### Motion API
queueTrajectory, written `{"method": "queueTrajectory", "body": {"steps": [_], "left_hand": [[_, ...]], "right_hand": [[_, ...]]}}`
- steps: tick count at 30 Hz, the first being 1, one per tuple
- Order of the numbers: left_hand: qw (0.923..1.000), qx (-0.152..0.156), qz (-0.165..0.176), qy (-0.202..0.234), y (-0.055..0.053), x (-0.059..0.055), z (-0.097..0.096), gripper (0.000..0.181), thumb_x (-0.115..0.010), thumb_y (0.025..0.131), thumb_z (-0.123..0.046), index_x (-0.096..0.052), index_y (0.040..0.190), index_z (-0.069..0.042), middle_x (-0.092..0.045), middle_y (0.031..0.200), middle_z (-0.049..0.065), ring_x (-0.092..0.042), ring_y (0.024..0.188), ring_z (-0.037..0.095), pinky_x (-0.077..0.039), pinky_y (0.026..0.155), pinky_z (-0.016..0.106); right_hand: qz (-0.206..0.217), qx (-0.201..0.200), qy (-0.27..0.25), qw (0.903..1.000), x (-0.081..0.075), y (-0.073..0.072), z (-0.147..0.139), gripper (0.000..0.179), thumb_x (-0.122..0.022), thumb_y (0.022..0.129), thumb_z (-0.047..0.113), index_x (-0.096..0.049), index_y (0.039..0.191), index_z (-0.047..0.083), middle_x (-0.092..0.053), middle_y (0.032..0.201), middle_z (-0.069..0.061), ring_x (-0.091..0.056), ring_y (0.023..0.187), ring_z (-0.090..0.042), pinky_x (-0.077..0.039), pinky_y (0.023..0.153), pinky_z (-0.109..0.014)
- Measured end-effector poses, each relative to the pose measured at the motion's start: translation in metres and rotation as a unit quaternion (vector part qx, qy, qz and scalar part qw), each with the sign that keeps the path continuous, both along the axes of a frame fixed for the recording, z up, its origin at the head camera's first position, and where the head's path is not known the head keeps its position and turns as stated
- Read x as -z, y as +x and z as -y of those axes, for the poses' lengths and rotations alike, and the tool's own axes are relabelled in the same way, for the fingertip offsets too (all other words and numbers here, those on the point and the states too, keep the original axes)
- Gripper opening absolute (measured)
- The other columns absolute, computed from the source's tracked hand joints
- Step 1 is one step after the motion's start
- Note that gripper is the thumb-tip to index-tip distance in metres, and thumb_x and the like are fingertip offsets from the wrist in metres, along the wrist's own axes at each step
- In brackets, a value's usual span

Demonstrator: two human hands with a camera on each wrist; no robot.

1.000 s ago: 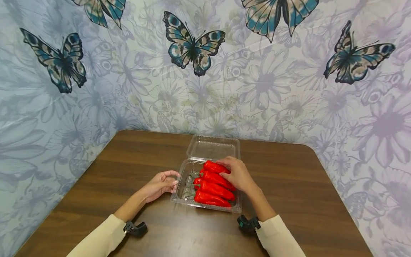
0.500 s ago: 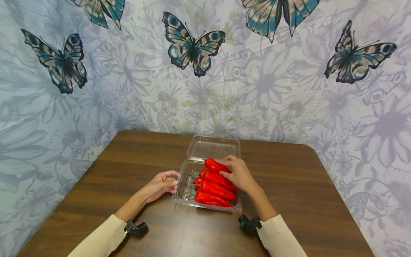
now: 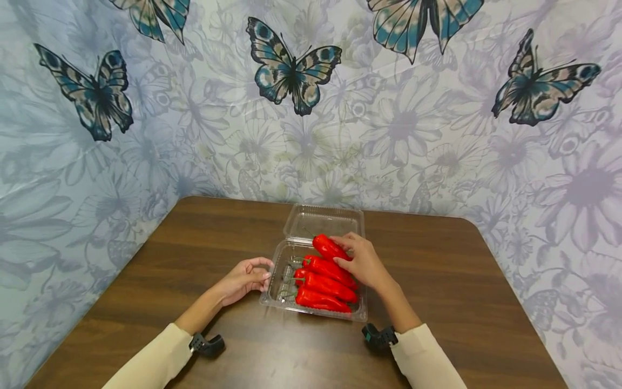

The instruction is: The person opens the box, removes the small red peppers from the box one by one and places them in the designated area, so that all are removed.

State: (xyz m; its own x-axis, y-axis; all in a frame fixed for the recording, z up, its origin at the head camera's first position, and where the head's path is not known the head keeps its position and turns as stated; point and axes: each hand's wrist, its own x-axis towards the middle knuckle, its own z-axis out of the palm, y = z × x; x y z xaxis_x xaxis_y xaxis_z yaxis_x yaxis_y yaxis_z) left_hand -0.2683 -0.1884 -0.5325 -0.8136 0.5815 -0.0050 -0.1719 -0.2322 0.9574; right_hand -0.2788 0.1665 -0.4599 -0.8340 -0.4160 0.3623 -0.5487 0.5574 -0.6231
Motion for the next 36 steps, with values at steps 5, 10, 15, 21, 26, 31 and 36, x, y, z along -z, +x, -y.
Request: {"method": "queueTrajectory", "body": {"steps": [5,10,15,21,26,31,36], "left_hand": [[1.0000,0.001,-0.001,0.000,-0.001,0.003,0.000,0.024,-0.057,0.100,0.004,-0.057,0.123,-0.004,-0.072,0.082,0.003,-0.068,0.072,0.012,-0.059,0.069,0.025],[1.0000,0.003,-0.002,-0.006,0.000,0.006,0.000,0.023,-0.058,0.100,0.002,-0.059,0.122,-0.006,-0.072,0.082,0.003,-0.069,0.072,0.012,-0.059,0.070,0.025],[1.0000,0.003,-0.004,-0.008,-0.001,0.006,-0.001,0.023,-0.059,0.100,0.001,-0.059,0.122,-0.006,-0.072,0.082,0.003,-0.068,0.072,0.012,-0.059,0.070,0.025],[0.9999,0.006,-0.006,-0.010,0.000,0.005,0.000,0.022,-0.056,0.101,0.002,-0.057,0.123,-0.004,-0.071,0.082,0.002,-0.068,0.073,0.012,-0.059,0.071,0.024],[0.9999,0.005,-0.004,-0.013,0.000,0.004,0.000,0.022,-0.057,0.101,0.002,-0.057,0.123,-0.004,-0.071,0.081,0.001,-0.068,0.072,0.011,-0.059,0.071,0.024],[0.9999,0.003,-0.003,-0.011,0.000,0.003,0.001,0.024,-0.057,0.101,0.002,-0.054,0.125,0.001,-0.071,0.082,0.002,-0.068,0.072,0.012,-0.059,0.071,0.025],[0.9999,0.003,-0.005,-0.009,-0.001,0.003,0.001,0.025,-0.057,0.101,0.003,-0.054,0.126,0.002,-0.072,0.082,0.003,-0.069,0.073,0.012,-0.059,0.070,0.025]], "right_hand": [[-0.002,-0.002,-0.005,1.0000,0.000,-0.001,-0.001,0.050,-0.082,0.085,0.005,-0.067,0.132,0.008,-0.065,0.106,-0.005,-0.064,0.090,-0.022,-0.062,0.073,-0.036],[0.003,0.005,0.002,1.0000,0.001,0.000,-0.002,0.049,-0.083,0.084,0.005,-0.068,0.131,0.007,-0.065,0.105,-0.005,-0.063,0.090,-0.021,-0.062,0.073,-0.033],[0.009,0.005,-0.002,0.9999,0.000,0.001,-0.003,0.047,-0.082,0.085,0.005,-0.067,0.130,0.005,-0.065,0.106,-0.006,-0.063,0.090,-0.022,-0.062,0.073,-0.033],[-0.002,0.001,-0.014,0.9999,-0.001,0.003,-0.004,0.050,-0.080,0.086,0.003,-0.066,0.133,0.008,-0.069,0.112,-0.008,-0.067,0.090,-0.023,-0.062,0.073,-0.036],[-0.022,-0.002,-0.022,0.9995,0.000,0.001,-0.006,0.054,-0.080,0.086,0.000,-0.064,0.137,0.011,-0.071,0.114,-0.010,-0.070,0.095,-0.027,-0.062,0.071,-0.034],[-0.038,0.006,-0.032,0.9987,-0.002,0.000,-0.009,0.056,-0.081,0.084,0.000,-0.065,0.137,0.010,-0.071,0.106,-0.008,-0.070,0.092,-0.026,-0.062,0.069,-0.032],[-0.054,0.022,-0.033,0.9978,-0.008,0.000,-0.014,0.055,-0.082,0.084,0.001,-0.066,0.135,0.011,-0.072,0.106,-0.007,-0.069,0.088,-0.024,-0.061,0.065,-0.032]]}}
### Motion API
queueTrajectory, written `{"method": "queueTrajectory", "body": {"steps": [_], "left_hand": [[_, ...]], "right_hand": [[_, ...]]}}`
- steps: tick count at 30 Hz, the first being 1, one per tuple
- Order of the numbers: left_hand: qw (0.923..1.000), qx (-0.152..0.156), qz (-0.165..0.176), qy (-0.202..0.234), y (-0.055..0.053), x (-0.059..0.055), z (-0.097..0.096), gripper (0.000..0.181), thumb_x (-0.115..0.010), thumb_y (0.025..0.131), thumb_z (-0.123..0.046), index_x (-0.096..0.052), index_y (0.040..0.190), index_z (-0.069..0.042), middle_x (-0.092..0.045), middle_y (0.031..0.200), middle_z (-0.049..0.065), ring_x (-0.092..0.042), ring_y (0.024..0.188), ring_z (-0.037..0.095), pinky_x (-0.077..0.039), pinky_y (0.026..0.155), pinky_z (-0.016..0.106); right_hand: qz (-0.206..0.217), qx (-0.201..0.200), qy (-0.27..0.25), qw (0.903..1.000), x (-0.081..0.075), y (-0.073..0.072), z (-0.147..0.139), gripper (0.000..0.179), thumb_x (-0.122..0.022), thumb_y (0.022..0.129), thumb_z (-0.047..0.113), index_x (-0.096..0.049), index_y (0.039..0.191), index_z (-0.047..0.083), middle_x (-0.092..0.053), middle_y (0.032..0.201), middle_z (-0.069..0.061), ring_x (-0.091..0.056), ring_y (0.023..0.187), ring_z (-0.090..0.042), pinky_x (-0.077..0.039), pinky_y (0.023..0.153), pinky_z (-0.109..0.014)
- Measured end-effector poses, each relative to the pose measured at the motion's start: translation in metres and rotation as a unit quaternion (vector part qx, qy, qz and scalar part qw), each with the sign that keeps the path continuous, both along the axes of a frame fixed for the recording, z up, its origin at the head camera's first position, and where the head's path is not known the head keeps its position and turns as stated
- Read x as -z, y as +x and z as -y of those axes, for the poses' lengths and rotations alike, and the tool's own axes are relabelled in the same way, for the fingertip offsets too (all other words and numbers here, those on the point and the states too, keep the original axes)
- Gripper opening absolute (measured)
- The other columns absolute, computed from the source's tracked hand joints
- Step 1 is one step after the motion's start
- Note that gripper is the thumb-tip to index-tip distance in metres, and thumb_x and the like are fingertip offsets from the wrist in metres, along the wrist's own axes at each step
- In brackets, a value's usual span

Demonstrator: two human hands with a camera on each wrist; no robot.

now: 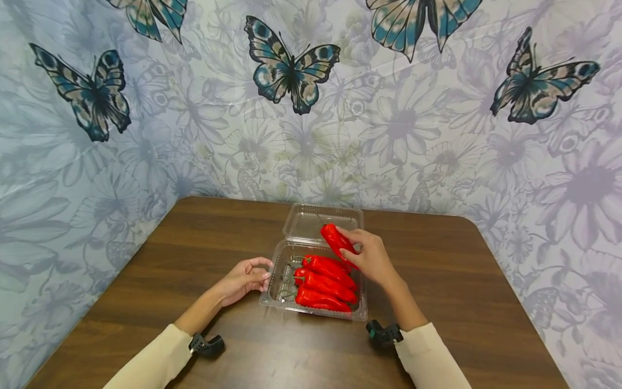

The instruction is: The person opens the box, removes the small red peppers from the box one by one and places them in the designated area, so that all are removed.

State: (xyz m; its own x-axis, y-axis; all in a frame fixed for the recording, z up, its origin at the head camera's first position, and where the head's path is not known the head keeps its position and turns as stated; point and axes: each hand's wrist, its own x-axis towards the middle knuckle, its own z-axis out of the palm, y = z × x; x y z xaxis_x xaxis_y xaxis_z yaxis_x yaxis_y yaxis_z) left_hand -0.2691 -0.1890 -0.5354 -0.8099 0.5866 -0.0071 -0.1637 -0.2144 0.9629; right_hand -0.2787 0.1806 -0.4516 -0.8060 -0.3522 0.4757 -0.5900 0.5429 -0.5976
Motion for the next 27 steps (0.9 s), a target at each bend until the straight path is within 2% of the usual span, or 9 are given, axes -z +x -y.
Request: {"method": "queueTrajectory", "body": {"steps": [4,11,14,19,23,27], "left_hand": [[1.0000,-0.001,-0.003,0.003,-0.001,0.000,0.000,0.024,-0.057,0.100,0.003,-0.055,0.125,0.000,-0.072,0.082,0.004,-0.069,0.073,0.012,-0.059,0.070,0.025],[1.0000,0.001,-0.005,0.000,-0.002,0.000,0.000,0.023,-0.057,0.101,0.002,-0.057,0.124,-0.003,-0.072,0.082,0.003,-0.069,0.073,0.012,-0.059,0.071,0.025],[1.0000,0.003,-0.007,0.000,-0.002,0.000,0.000,0.023,-0.057,0.101,0.001,-0.057,0.124,-0.004,-0.072,0.082,0.003,-0.069,0.073,0.012,-0.059,0.071,0.025],[0.9999,0.006,-0.009,0.002,-0.002,0.000,0.001,0.023,-0.057,0.101,0.001,-0.057,0.124,-0.004,-0.072,0.082,0.003,-0.069,0.073,0.012,-0.059,0.071,0.025],[1.0000,0.005,-0.004,0.001,-0.002,0.000,0.001,0.024,-0.057,0.101,0.001,-0.056,0.124,-0.003,-0.072,0.082,0.003,-0.069,0.073,0.012,-0.059,0.071,0.025],[1.0000,0.000,0.003,0.000,-0.001,0.000,0.001,0.025,-0.059,0.101,0.001,-0.055,0.125,-0.001,-0.072,0.082,0.004,-0.069,0.072,0.013,-0.059,0.070,0.025]], "right_hand": [[-0.001,0.006,-0.014,0.9999,-0.008,0.001,-0.006,0.054,-0.081,0.084,0.001,-0.066,0.135,0.011,-0.072,0.109,-0.008,-0.069,0.088,-0.025,-0.061,0.063,-0.031],[0.020,0.011,-0.060,0.9979,-0.020,0.003,-0.020,0.054,-0.080,0.086,0.004,-0.064,0.138,0.012,-0.071,0.118,-0.013,-0.069,0.094,-0.031,-0.062,0.069,-0.034],[0.018,0.020,-0.066,0.9975,-0.023,0.003,-0.027,0.054,-0.080,0.087,0.006,-0.063,0.139,0.012,-0.070,0.119,-0.014,-0.069,0.095,-0.033,-0.062,0.070,-0.031],[0.018,0.057,-0.061,0.9963,-0.027,0.003,-0.035,0.056,-0.079,0.089,0.010,-0.060,0.142,0.015,-0.070,0.121,-0.015,-0.069,0.099,-0.034,-0.058,0.065,-0.022],[0.024,0.087,-0.069,0.9935,-0.030,0.003,-0.042,0.058,-0.079,0.090,0.013,-0.058,0.144,0.019,-0.071,0.119,-0.016,-0.068,0.100,-0.031,-0.057,0.068,-0.019],[0.033,0.107,-0.086,0.9900,-0.031,0.003,-0.049,0.055,-0.078,0.091,0.016,-0.059,0.143,0.022,-0.072,0.117,-0.014,-0.068,0.098,-0.019,-0.057,0.070,-0.019]]}}
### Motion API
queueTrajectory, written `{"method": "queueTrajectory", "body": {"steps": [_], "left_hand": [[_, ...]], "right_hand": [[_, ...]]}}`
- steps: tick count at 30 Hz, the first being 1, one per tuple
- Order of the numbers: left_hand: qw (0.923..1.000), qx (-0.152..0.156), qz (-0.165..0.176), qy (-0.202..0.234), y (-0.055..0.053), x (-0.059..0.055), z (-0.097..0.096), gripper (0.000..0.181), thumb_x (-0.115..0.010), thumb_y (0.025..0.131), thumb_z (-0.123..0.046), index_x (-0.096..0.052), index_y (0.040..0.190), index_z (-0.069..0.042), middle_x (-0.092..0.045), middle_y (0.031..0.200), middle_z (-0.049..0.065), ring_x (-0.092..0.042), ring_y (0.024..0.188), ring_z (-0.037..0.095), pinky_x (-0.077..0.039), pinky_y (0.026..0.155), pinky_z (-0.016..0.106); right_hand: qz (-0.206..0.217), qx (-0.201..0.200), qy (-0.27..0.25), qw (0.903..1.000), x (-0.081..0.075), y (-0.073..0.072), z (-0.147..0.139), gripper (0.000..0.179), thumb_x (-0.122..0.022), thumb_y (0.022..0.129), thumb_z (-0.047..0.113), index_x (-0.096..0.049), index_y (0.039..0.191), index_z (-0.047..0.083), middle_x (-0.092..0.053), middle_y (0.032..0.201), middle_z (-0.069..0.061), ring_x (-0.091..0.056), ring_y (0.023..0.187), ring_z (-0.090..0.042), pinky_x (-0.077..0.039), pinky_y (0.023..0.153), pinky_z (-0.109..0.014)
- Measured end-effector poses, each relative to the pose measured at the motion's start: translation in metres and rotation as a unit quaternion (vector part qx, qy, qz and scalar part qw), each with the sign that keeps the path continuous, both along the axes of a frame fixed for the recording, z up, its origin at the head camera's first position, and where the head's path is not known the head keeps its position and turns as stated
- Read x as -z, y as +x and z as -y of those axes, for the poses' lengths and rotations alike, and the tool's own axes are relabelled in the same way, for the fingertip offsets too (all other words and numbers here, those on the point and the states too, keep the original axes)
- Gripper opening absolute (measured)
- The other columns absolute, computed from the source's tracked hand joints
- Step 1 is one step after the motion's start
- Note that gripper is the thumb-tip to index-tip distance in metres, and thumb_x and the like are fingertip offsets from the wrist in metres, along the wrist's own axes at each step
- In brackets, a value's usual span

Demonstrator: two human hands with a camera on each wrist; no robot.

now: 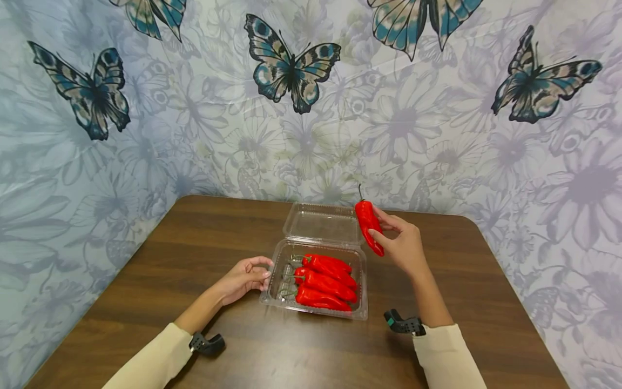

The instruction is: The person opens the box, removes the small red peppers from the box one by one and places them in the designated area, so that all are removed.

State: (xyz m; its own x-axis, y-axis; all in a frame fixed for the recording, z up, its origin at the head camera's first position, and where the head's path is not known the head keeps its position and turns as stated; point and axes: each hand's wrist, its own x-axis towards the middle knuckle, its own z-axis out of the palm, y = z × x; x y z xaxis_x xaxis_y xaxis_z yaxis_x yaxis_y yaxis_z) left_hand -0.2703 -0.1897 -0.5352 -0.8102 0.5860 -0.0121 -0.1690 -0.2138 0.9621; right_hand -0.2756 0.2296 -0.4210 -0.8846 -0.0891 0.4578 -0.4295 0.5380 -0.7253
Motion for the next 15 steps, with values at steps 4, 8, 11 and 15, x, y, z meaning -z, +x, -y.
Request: {"method": "queueTrajectory", "body": {"steps": [4,8,11,15], "left_hand": [[1.0000,-0.002,0.002,-0.004,0.001,0.000,0.000,0.025,-0.058,0.101,0.001,-0.055,0.125,0.000,-0.072,0.082,0.003,-0.069,0.072,0.013,-0.059,0.070,0.025],[1.0000,-0.003,0.003,-0.006,0.002,0.001,0.000,0.023,-0.057,0.101,0.002,-0.057,0.124,-0.003,-0.072,0.082,0.003,-0.069,0.072,0.013,-0.059,0.070,0.025],[1.0000,-0.001,0.004,-0.006,0.002,0.002,0.000,0.022,-0.057,0.101,0.002,-0.057,0.123,-0.005,-0.072,0.082,0.003,-0.069,0.072,0.012,-0.059,0.071,0.025],[1.0000,0.000,0.002,-0.001,0.001,0.001,0.000,0.022,-0.057,0.101,0.002,-0.057,0.122,-0.005,-0.072,0.082,0.004,-0.069,0.073,0.012,-0.059,0.071,0.025]], "right_hand": [[0.009,0.015,-0.012,0.9998,-0.001,0.001,-0.006,0.053,-0.078,0.091,0.018,-0.061,0.141,0.022,-0.072,0.118,-0.015,-0.066,0.095,-0.005,-0.058,0.065,-0.020],[0.007,0.026,-0.019,0.9995,-0.002,0.000,-0.011,0.052,-0.078,0.091,0.016,-0.062,0.140,0.019,-0.072,0.118,-0.018,-0.066,0.094,-0.003,-0.057,0.067,-0.017],[0.005,0.030,-0.026,0.9992,-0.004,0.000,-0.014,0.051,-0.078,0.091,0.015,-0.063,0.139,0.018,-0.071,0.118,-0.020,-0.066,0.093,-0.003,-0.057,0.067,-0.017],[0.009,0.039,-0.034,0.9987,-0.007,0.002,-0.017,0.051,-0.078,0.091,0.015,-0.063,0.139,0.018,-0.070,0.119,-0.022,-0.065,0.093,0.002,-0.057,0.068,-0.016]]}}
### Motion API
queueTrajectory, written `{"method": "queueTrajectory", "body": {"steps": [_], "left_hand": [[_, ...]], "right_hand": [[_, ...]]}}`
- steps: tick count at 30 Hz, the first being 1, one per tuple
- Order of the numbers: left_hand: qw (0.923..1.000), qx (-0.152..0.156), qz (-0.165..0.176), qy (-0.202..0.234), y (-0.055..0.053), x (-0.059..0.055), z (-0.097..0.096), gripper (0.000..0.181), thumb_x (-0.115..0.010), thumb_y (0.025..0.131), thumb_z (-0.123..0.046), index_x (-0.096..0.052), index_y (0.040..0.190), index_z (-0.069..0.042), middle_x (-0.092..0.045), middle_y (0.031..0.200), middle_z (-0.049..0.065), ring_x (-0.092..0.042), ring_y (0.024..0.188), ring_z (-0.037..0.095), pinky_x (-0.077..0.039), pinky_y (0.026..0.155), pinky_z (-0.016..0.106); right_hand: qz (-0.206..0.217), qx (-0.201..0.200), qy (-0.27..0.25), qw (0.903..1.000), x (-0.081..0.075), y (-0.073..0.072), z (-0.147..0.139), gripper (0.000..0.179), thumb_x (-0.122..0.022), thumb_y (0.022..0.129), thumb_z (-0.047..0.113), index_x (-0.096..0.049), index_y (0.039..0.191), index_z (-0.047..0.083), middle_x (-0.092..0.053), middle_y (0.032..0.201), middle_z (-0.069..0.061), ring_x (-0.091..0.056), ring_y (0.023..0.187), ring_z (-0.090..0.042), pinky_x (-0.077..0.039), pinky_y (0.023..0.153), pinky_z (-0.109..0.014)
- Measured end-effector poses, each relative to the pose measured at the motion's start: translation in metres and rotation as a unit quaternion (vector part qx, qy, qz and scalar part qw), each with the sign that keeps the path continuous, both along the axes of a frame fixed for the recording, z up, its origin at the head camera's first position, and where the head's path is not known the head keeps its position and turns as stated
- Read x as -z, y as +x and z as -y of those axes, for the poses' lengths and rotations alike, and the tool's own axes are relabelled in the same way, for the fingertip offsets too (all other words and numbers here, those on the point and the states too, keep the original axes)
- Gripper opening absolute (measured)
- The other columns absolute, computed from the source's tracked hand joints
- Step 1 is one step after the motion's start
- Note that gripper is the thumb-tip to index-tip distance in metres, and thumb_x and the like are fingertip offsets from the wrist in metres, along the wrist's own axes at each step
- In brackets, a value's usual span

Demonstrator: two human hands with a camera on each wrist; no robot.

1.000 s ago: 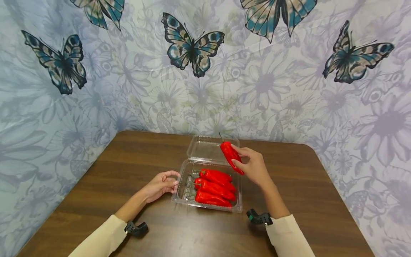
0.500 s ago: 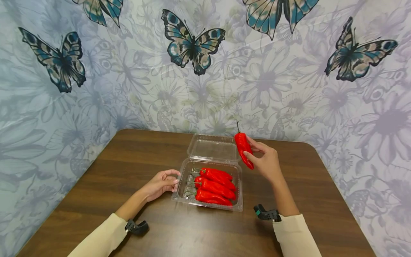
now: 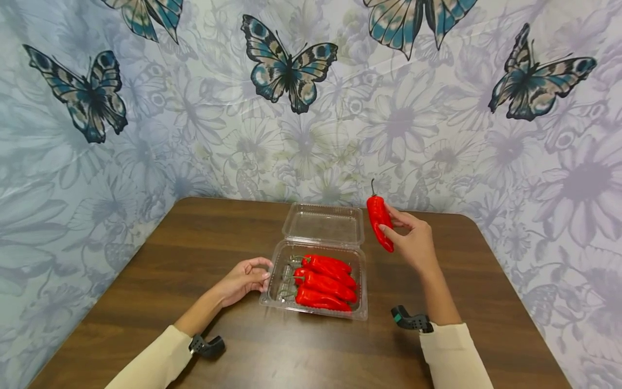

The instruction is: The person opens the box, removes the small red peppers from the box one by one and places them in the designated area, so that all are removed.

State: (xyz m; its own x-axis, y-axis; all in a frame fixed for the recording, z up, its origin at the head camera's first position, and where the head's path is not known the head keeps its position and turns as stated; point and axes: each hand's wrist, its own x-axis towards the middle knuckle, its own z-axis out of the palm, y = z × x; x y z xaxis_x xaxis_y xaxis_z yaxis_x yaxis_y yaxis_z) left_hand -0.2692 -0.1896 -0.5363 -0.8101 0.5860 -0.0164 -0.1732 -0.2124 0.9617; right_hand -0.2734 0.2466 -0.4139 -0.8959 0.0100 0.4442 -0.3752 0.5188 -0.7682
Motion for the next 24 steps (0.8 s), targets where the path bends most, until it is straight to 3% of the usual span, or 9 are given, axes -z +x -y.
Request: {"method": "queueTrajectory", "body": {"steps": [12,18,24], "left_hand": [[1.0000,0.002,0.000,-0.002,-0.004,0.002,0.001,0.023,-0.056,0.101,0.004,-0.058,0.121,-0.006,-0.072,0.082,0.003,-0.069,0.072,0.012,-0.059,0.070,0.025],[1.0000,0.002,-0.002,0.004,-0.007,0.000,0.002,0.023,-0.055,0.101,0.005,-0.058,0.121,-0.006,-0.072,0.082,0.003,-0.069,0.072,0.012,-0.059,0.070,0.025],[1.0000,0.005,0.000,0.007,-0.011,0.000,0.003,0.023,-0.056,0.101,0.005,-0.058,0.121,-0.005,-0.072,0.082,0.003,-0.069,0.072,0.012,-0.059,0.070,0.025]], "right_hand": [[-0.003,0.017,-0.024,0.9996,0.008,-0.006,-0.013,0.051,-0.077,0.090,0.005,-0.061,0.138,0.007,-0.067,0.119,-0.031,-0.066,0.090,0.003,-0.056,0.067,-0.014],[0.017,0.023,-0.045,0.9986,0.011,-0.011,-0.020,0.050,-0.078,0.091,0.013,-0.062,0.138,0.011,-0.070,0.119,-0.020,-0.067,0.091,0.004,-0.057,0.068,-0.017],[0.037,0.019,-0.086,0.9954,0.021,-0.018,-0.031,0.050,-0.078,0.091,0.014,-0.062,0.138,0.009,-0.072,0.111,0.005,-0.069,0.090,0.003,-0.058,0.068,-0.019]]}}
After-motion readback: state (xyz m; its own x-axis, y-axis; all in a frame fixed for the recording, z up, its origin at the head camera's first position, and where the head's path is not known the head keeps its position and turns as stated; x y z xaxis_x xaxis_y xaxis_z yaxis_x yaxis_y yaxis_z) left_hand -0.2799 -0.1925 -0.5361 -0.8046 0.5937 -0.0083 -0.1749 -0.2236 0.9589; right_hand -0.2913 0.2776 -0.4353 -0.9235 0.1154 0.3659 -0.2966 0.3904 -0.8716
